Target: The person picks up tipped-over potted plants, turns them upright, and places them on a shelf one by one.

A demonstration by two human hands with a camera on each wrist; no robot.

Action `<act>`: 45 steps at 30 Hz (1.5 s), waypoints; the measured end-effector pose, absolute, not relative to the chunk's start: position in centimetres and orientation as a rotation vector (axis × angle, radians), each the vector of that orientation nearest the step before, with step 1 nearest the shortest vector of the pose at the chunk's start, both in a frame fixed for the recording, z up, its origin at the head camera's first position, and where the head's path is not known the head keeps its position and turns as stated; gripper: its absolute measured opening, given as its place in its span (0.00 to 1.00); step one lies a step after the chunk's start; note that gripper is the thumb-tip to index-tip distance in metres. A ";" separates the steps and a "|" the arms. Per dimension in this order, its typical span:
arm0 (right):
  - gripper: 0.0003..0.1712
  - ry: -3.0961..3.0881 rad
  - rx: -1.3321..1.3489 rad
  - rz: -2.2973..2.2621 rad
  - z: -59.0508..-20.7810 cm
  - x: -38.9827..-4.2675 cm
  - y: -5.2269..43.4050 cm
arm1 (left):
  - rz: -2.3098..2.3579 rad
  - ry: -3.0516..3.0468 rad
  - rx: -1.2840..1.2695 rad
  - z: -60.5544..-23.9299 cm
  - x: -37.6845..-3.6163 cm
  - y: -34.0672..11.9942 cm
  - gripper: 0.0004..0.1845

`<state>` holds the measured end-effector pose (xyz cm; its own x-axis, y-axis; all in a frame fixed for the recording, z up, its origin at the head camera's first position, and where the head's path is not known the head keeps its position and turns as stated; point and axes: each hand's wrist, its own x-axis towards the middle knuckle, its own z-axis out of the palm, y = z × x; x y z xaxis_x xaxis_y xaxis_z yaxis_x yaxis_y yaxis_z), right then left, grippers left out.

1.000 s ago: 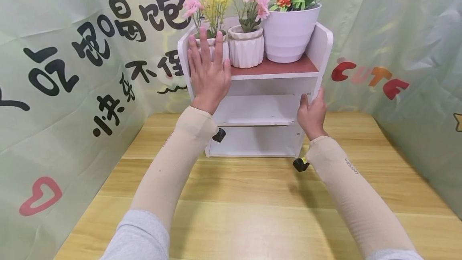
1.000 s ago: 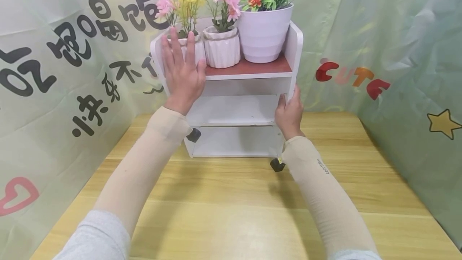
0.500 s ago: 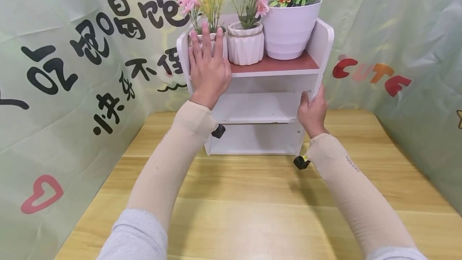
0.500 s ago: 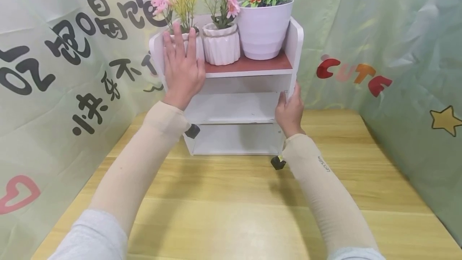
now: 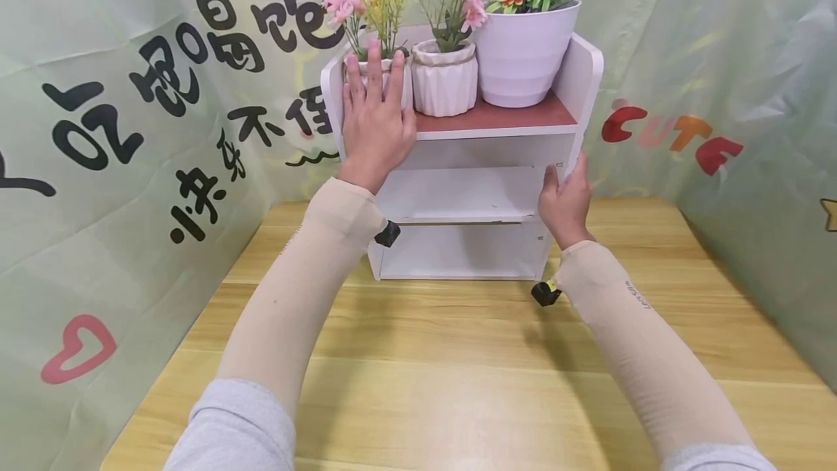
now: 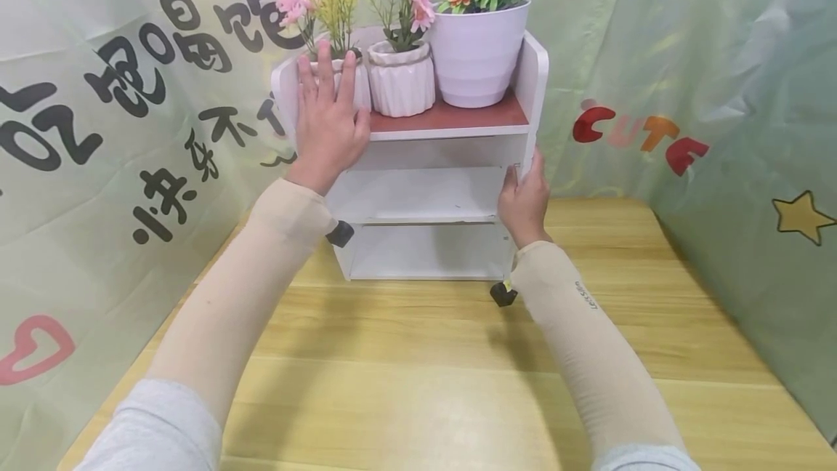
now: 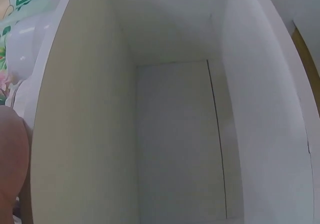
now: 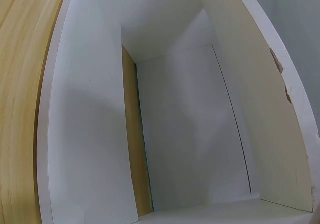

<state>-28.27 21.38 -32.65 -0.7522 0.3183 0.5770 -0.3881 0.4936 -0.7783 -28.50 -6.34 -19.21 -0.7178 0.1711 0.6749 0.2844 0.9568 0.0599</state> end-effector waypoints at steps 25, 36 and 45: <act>0.27 -2.078 0.050 1.296 -32.6 -28.0 21.7 | -0.249 -2.413 -0.315 -19.5 -28.7 -6.3 0.35; 0.27 -2.080 0.063 1.285 -32.7 -28.0 21.7 | -0.270 -2.349 -0.330 -19.8 -28.6 -6.3 0.33; 0.27 -2.142 0.092 1.297 -32.1 -27.7 21.7 | -0.376 -2.172 -0.467 -20.4 -28.4 -7.3 0.32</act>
